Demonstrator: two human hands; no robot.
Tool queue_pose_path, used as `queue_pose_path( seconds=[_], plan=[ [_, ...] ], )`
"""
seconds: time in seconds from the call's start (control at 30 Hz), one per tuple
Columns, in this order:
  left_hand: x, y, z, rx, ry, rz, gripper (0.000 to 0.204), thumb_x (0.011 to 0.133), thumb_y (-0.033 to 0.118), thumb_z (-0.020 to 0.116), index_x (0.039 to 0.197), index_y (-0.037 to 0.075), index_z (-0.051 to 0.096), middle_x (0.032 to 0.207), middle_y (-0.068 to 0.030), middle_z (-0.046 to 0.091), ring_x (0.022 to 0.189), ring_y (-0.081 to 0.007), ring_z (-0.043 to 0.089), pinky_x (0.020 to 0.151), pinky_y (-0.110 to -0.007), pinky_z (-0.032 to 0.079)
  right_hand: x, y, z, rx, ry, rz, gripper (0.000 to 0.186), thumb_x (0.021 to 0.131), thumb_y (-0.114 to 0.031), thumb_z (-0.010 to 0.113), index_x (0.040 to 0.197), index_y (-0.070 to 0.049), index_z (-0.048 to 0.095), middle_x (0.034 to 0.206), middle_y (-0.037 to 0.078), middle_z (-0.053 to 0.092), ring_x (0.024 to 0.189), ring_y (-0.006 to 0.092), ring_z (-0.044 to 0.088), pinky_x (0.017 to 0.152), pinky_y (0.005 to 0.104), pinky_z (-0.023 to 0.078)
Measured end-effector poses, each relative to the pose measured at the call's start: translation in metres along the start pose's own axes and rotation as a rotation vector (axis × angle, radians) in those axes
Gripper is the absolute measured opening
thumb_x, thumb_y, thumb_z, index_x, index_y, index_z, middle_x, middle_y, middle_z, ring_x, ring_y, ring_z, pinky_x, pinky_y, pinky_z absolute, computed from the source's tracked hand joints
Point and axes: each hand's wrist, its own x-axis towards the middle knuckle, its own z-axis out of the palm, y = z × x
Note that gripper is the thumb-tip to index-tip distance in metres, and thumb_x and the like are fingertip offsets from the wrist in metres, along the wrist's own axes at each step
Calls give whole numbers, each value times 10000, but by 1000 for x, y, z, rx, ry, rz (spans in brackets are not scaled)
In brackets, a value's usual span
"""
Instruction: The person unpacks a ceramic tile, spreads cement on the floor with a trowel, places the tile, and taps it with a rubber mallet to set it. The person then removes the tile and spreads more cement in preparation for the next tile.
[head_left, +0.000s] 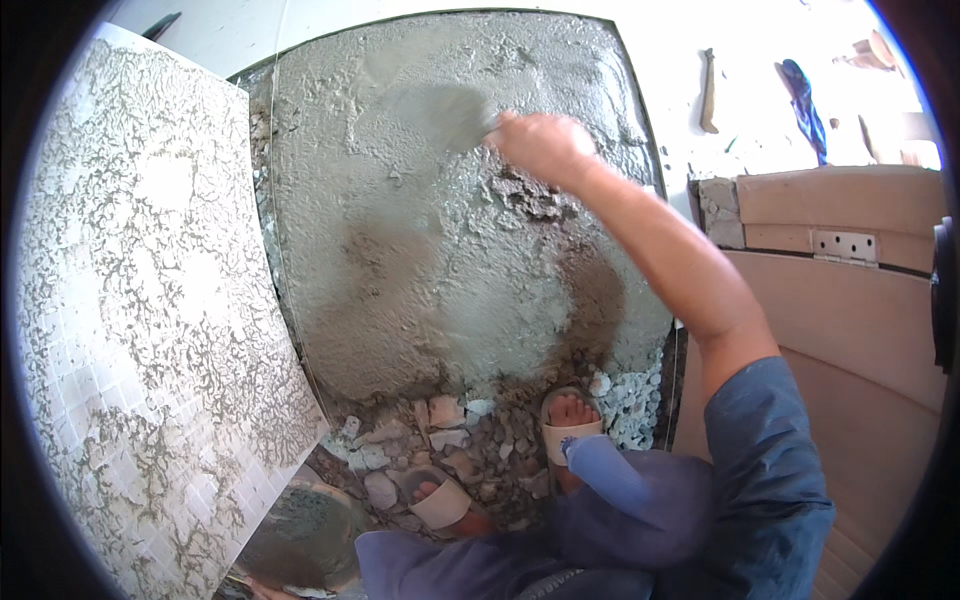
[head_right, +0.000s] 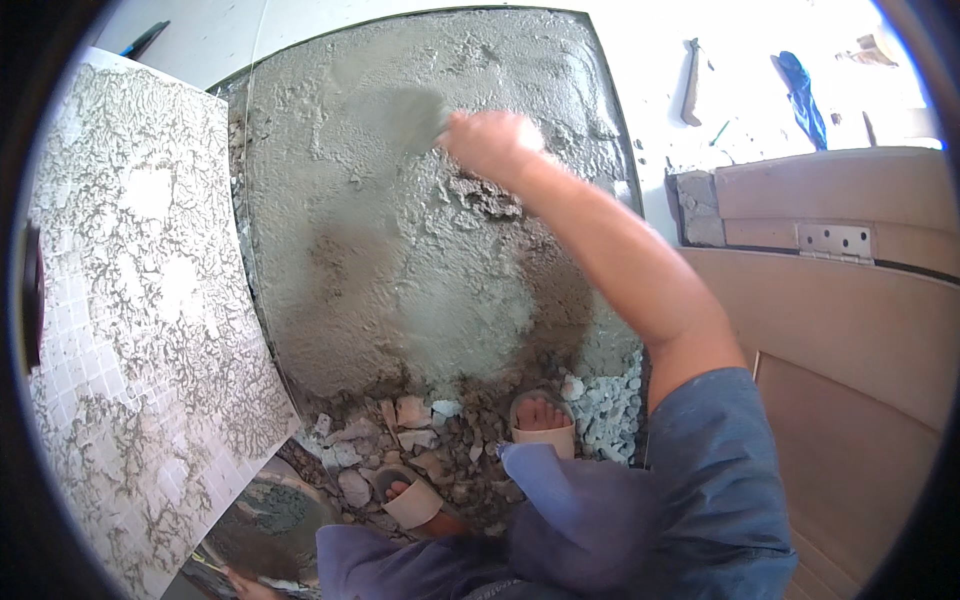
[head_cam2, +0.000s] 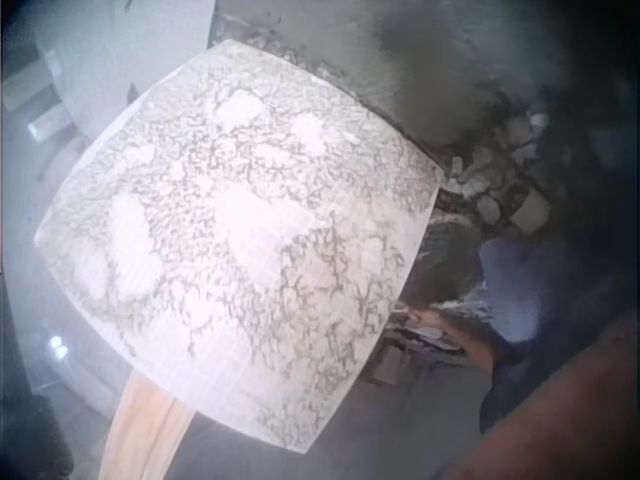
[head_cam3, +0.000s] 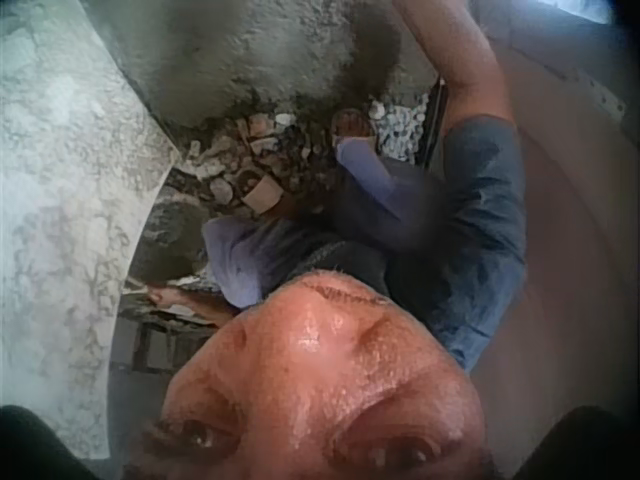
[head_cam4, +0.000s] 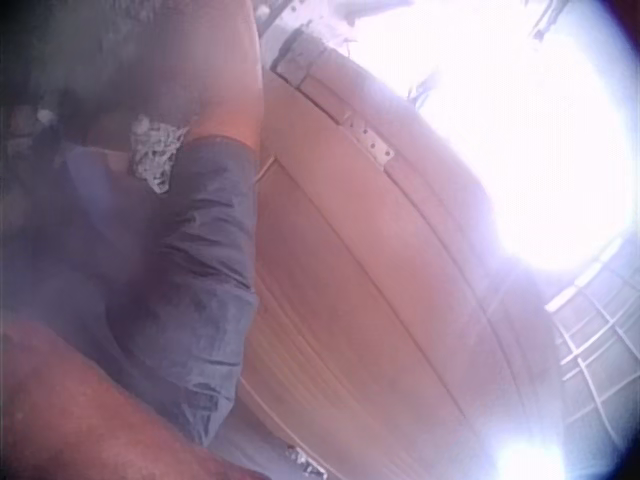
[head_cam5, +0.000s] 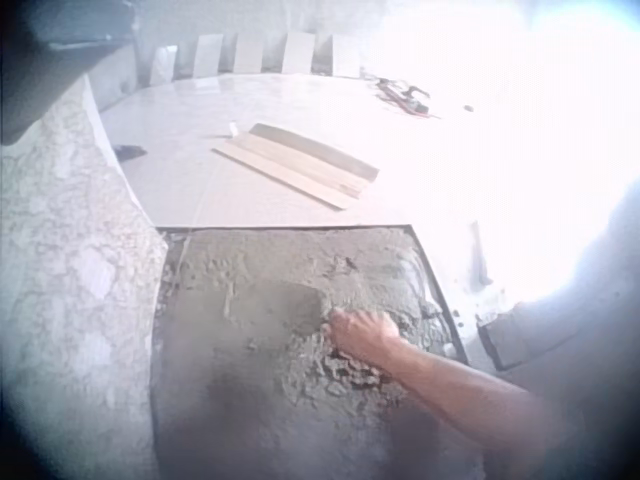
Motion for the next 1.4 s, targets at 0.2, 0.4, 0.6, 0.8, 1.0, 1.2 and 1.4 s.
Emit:
queue_pose_path(
  seconds=[0.2, 0.4, 0.6, 0.8, 1.0, 1.2, 1.4],
  plan=[
    [14, -31, -22, -74, 83, -115, 376, 1024, 235, 461, 700, 45, 476, 695, -66, 446, 624, -221, 431, 632, -378, 401, -16, 125, 58, 708, 184, 657, 407, 964, -330, 424, 1079, -12, 650, 1010, 212, 670, 939, 311, 665, 791, 430, 534],
    [22, -45, -30, 436, 9, -51, 585, 967, 451, 536, 1259, -54, 584, 1190, -128, 644, 1044, -220, 595, 903, -323, 462, -137, 38, 32, 1057, -44, 405, 394, 972, -322, 454, 935, 41, 605, 669, 181, 583, 610, 296, 621, 616, 473, 506],
    [23, -17, 6, 237, -36, -177, 487, 959, 398, 574, 1208, -15, 639, 1081, -112, 678, 948, -172, 622, 814, -296, 492, -208, -80, -62, 663, -141, 47, 334, 922, -312, 514, 958, 11, 589, 765, 243, 631, 814, 394, 646, 759, 483, 480],
    [27, 20, 40, 375, -45, -112, 532, 927, 445, 588, 1088, -55, 677, 922, -142, 699, 846, -193, 614, 790, -336, 481, -204, -257, -162, 524, -71, -690, 292, 912, -261, 501, 963, 19, 567, 784, 214, 659, 816, 394, 655, 754, 478, 514],
    [12, 54, 53, 271, -98, -31, 476, 921, 408, 606, 1039, -46, 687, 832, -167, 688, 796, -185, 614, 773, -337, 484, -154, -431, -200, 137, 43, -854, 300, 912, -159, 519, 1122, 43, 589, 1005, 203, 682, 923, 305, 682, 744, 377, 563],
    [14, 43, 44, 207, -230, 79, 455, 918, 402, 625, 1045, -30, 693, 790, -116, 680, 761, -148, 593, 732, -312, 480, -206, -515, -189, -170, 54, -991, 554, 900, -58, 578, 1393, 84, 368, 1353, 237, 512, 1059, 256, 653, 795, 323, 567],
    [19, 35, 40, 155, -229, 105, 427, 925, 390, 623, 1053, -11, 694, 753, -83, 661, 726, -115, 572, 694, -299, 475, -195, -484, -188, -276, -85, -1003, 512, 919, -80, 538, 1384, 75, 391, 1279, 229, 576, 1030, 248, 663, 791, 348, 561]
  ],
)
